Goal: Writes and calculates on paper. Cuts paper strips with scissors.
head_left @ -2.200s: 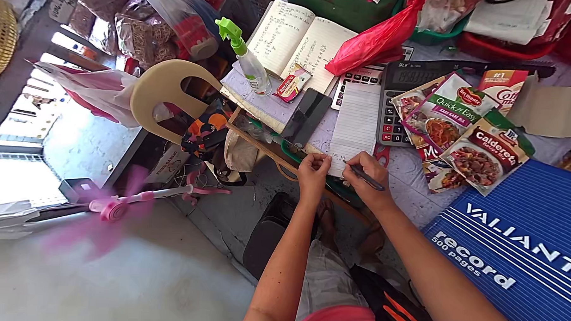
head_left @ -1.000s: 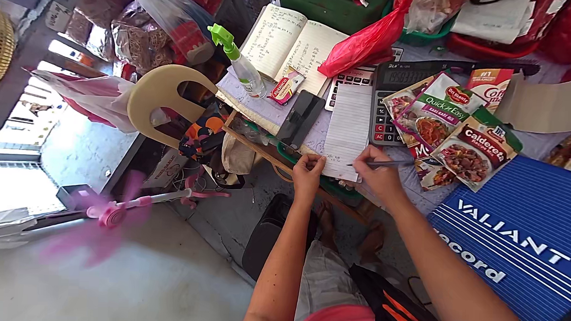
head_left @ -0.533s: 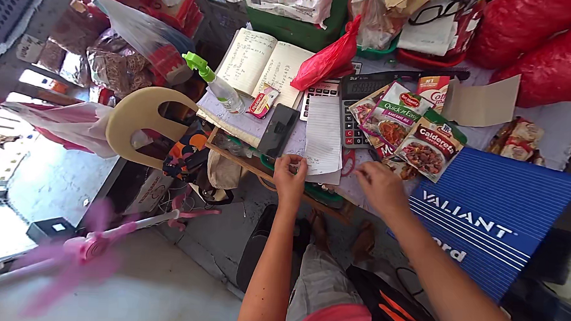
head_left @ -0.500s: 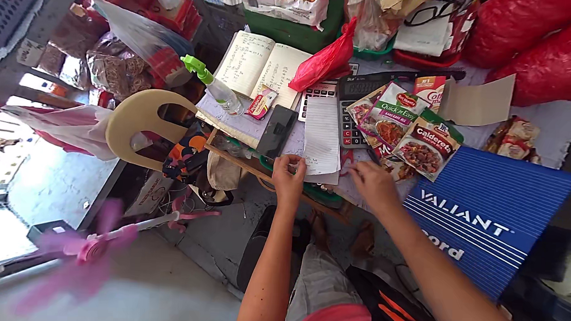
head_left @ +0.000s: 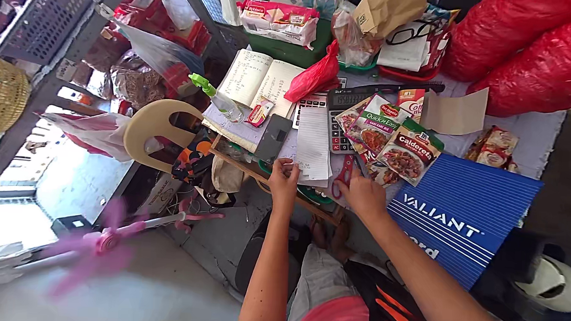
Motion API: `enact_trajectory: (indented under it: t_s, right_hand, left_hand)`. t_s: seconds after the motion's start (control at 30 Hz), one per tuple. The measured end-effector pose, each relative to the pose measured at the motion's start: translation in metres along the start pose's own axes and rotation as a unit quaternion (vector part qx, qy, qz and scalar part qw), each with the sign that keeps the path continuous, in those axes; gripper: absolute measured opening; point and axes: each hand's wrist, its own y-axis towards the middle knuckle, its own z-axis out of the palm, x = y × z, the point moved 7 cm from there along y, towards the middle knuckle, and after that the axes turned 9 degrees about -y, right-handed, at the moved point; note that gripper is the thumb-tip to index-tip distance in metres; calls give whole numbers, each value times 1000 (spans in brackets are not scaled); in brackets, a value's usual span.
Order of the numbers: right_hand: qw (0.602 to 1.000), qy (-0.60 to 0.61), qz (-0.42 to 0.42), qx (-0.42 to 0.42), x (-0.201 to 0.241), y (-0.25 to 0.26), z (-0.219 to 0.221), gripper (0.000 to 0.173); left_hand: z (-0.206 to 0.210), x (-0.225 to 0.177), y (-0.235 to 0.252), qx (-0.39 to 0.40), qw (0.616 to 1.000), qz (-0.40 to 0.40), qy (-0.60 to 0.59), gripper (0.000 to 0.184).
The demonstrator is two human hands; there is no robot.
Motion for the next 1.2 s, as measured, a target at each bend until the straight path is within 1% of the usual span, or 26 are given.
enact_trajectory:
  t_s: [0.07,0.13,0.17,0.23,0.3,0.33,0.4,0.5,0.63,0.7,0.8,0.87,0.93,1.03,1.1,1.17,1.2]
  right_hand:
    - [1000,-15,-5,27,-5,-7,1,65]
    - [998,-28,-24,50,-8,-11,1,64]
    - [997,-34,-33,60,-8,-13,0,65]
    - [995,-47,-54,67,-10,-17,1,68]
    - [994,-55,-70,61,-10,-18,5,71]
    - [994,-50,-76,55,-10,-18,7,72]
    - [995,-42,-79,54,-11,-20,10,72]
    - [994,-46,-75,58,-12,-26,12,69]
    - [995,-38,-69,64,-13,-27,14,65]
    - [995,-32,-78,52,-16,-28,13,58]
    - [995,-32,-91,20,-18,-28,13,46]
    - [996,-42,-81,22,-16,-27,15,46]
    - [996,-44,-58,42,-15,-26,13,48]
    - [996,-43,-22,81,-18,-30,4,50]
    - [992,-36,-10,123,-25,-34,1,47]
    - [990,8,-1,143,-37,-39,3,44]
    - [990,43,0,131,-43,-42,4,43]
  left_hand:
    - [3,-1,0,17,1000,-20,-3,38]
    - [7,-1,1,52,998,-33,7,47]
    - [9,-2,3,70,997,-36,15,46]
    - [13,-1,5,103,993,-39,32,35]
    - [17,0,8,138,988,-52,52,26]
    - [18,1,10,152,984,-65,59,25]
    - [20,5,10,159,981,-90,65,26]
    - [21,9,10,140,983,-102,58,26]
    - [20,15,13,116,985,-130,2,20]
    - [20,18,15,114,983,-136,-42,19]
    - [22,20,19,130,975,-142,-111,18]
    - [25,23,22,159,967,-146,-135,18]
    - [28,30,24,190,959,-152,-143,18]
    - [30,38,25,218,952,-159,-146,20]
    - [31,40,25,229,947,-161,-157,21]
    - [31,41,26,239,943,-159,-169,21]
    - [32,42,26,243,941,-157,-173,21]
